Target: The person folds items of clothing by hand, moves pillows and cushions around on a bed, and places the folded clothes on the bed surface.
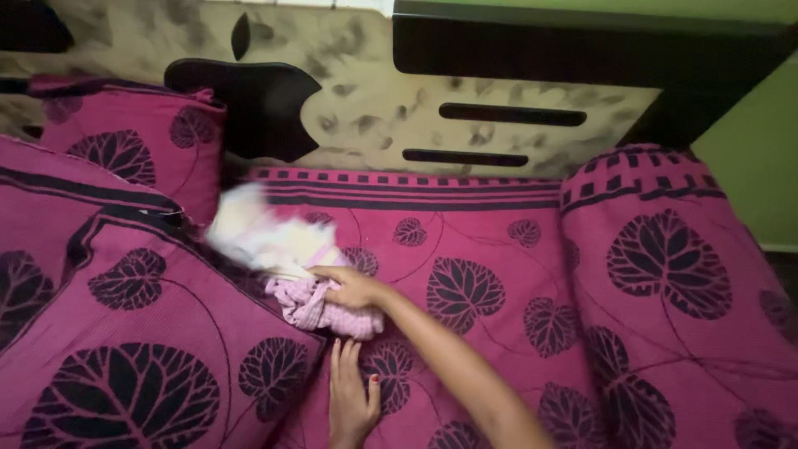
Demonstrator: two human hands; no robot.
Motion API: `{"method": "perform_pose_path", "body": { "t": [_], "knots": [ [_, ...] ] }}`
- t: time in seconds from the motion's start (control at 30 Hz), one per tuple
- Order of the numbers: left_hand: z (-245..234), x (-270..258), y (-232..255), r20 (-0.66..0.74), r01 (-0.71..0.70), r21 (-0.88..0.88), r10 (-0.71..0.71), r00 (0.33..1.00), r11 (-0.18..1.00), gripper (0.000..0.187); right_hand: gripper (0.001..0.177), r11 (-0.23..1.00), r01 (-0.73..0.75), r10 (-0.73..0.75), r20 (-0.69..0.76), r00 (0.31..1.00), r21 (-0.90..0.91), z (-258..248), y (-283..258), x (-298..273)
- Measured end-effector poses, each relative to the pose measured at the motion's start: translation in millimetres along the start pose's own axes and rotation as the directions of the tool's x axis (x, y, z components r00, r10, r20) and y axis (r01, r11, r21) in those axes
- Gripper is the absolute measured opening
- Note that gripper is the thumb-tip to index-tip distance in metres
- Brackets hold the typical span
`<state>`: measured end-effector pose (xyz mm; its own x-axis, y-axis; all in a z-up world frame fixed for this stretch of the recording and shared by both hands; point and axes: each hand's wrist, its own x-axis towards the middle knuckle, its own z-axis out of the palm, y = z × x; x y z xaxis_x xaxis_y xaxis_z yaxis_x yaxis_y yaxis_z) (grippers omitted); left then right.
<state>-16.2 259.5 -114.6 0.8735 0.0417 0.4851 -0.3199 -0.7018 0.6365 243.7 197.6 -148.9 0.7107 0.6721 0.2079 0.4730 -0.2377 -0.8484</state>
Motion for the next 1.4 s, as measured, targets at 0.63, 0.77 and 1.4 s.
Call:
{"method": "perform_pose_path", "body": {
  "t": [0.63, 0.77, 1.4],
  "knots": [
    [-341, -14, -29, -0.745, 0.469, 0.398, -0.021, 0.666, 0.788, 0.084, 0.051, 0.965, -0.025, 0.002, -0.09, 0.996, -0.261, 6, -227, -115],
    [-366, -15, -74, -0.664, 0.361, -0.58, -0.681, 0.31, 0.73, 0.109, 0.072, 0.97, -0.223, 0.226, -0.023, 0.974, 0.096, 72, -218, -2],
    [-144, 275, 41, -0.412, -0.109, -0.533, -0.144, 0.9, 0.839, 0.113, 0.087, 0.98, 0.01, -0.175, -0.842, 0.51, -0.197, -246, -126, -133]
  ]
}}
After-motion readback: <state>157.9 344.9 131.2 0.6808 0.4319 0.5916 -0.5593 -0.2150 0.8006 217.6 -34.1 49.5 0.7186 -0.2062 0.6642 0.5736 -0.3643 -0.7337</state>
